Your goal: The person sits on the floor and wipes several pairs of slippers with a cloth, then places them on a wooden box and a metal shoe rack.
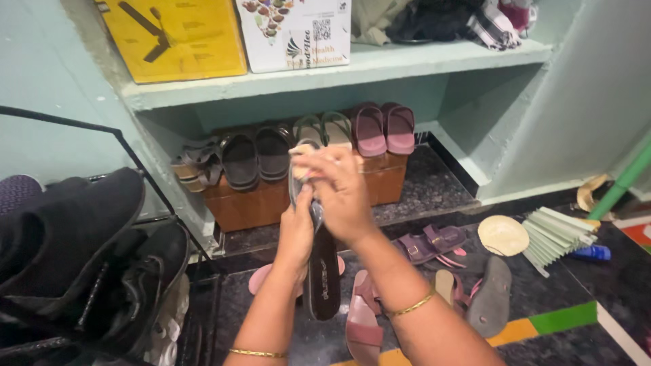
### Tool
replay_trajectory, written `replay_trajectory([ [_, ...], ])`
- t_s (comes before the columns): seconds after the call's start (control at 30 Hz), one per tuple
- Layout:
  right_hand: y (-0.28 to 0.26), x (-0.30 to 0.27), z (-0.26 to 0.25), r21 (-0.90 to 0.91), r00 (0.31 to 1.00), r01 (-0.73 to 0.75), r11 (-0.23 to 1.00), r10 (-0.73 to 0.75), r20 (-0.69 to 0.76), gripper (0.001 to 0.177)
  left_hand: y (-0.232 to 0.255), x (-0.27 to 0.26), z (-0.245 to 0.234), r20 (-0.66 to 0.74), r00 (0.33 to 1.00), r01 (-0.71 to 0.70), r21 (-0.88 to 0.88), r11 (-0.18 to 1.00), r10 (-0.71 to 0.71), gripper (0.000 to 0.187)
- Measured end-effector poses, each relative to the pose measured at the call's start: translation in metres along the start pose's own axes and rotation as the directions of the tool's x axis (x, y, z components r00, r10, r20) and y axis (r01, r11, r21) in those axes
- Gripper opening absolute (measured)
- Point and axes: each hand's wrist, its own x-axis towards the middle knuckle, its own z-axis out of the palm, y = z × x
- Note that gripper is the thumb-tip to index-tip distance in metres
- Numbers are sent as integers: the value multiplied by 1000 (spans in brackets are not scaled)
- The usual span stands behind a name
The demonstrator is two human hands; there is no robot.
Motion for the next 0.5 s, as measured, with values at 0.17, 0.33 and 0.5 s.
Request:
replay_trajectory([
  [0.17,53,10,-35,-114,957,-227,967,199,-209,32,34,-16,-1,85,967,247,-103,964,-239,85],
  [0.33,40,12,-32,558,869,-345,755,482,-114,29,37,-3,-5,25,981,195,-90,977,-193,89],
  [0.5,24,-6,-7,76,981,171,982,-177,78,21,8,9,-4,68,997,44,-36,998,-42,80],
])
